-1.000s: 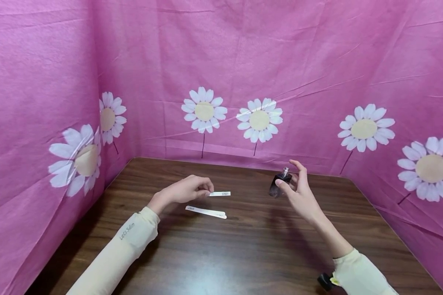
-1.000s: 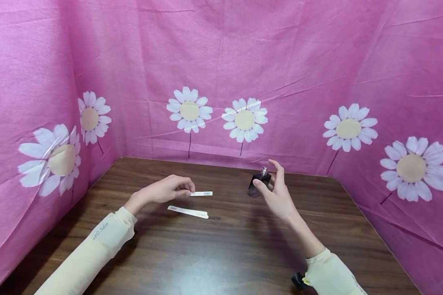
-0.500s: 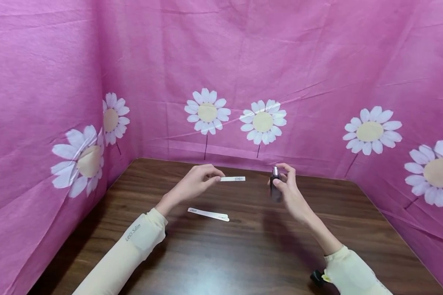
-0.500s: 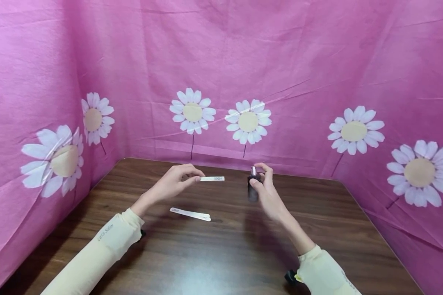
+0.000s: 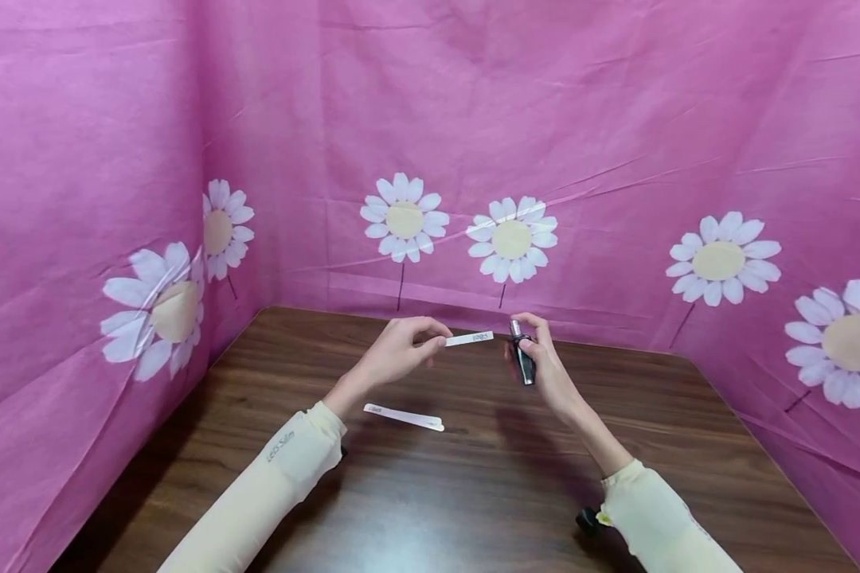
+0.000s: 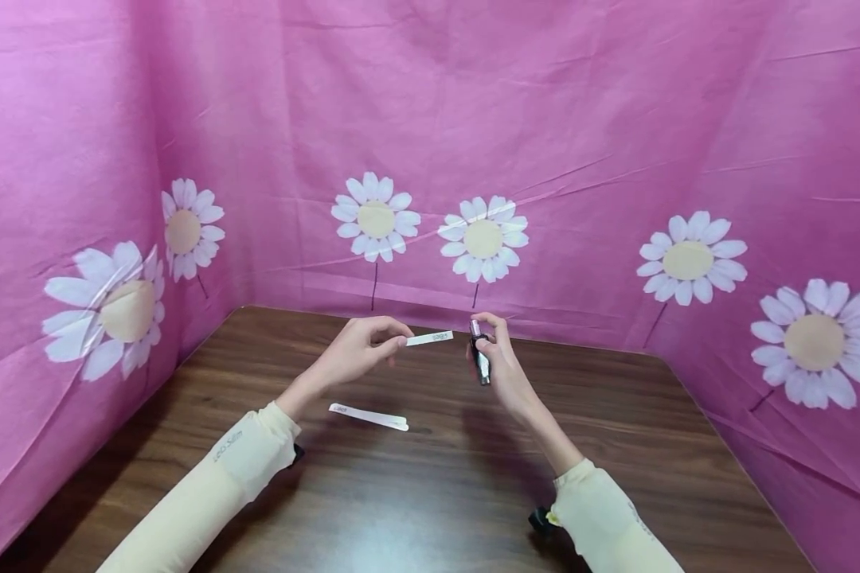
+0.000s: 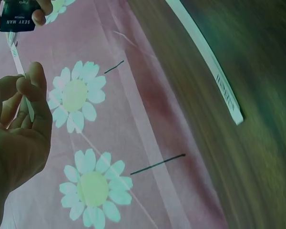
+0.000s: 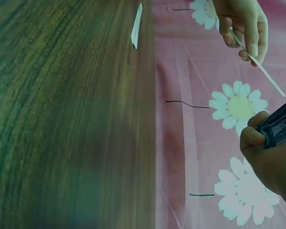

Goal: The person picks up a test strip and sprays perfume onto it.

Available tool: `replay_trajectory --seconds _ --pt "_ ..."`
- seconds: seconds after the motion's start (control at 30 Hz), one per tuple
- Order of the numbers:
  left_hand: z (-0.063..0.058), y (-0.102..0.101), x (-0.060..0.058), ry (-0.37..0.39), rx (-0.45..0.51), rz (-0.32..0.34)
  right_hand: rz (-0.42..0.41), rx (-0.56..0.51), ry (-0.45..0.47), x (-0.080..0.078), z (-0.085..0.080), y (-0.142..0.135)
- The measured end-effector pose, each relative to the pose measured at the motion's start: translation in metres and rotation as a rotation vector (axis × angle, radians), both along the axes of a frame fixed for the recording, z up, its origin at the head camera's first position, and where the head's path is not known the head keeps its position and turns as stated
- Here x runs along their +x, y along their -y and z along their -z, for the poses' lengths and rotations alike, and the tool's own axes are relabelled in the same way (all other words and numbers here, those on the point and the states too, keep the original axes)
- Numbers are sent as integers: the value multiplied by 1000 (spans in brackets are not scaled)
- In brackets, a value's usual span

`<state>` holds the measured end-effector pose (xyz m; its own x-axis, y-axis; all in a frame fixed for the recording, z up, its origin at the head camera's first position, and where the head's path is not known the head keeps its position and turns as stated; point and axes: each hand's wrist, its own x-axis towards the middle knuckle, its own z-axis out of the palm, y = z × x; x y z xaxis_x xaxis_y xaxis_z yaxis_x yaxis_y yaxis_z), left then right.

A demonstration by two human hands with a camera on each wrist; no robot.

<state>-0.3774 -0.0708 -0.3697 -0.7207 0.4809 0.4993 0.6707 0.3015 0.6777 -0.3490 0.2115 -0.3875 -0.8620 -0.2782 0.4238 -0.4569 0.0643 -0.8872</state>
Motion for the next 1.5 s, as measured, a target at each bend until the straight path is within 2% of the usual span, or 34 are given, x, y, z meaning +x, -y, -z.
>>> replay_trajectory --seconds 0.07,0.17,0.43,0.6,0.77,0.9,1.07,1.5 --pt "2 -2 -1 29 7 -11 -4 -6 -5 -3 2 2" --pt "5 -5 -1 62 22 -11 9 41 -50 -6 6 3" --pt "11 -11 1 158 27 32 210 390 -213 -6 19 2" --pt "12 -12 4 186 12 37 280 535 -336 -4 25 7" --pt "15 -13 2 224 -17 42 395 662 -477 -2 28 12" --pt "18 -13 0 222 -54 28 457 683 -531 0 29 14" --pt "21 -14 -1 183 -92 19 497 710 -529 1 32 12" --pt "15 -20 3 157 -97 13 516 743 -497 2 31 6"
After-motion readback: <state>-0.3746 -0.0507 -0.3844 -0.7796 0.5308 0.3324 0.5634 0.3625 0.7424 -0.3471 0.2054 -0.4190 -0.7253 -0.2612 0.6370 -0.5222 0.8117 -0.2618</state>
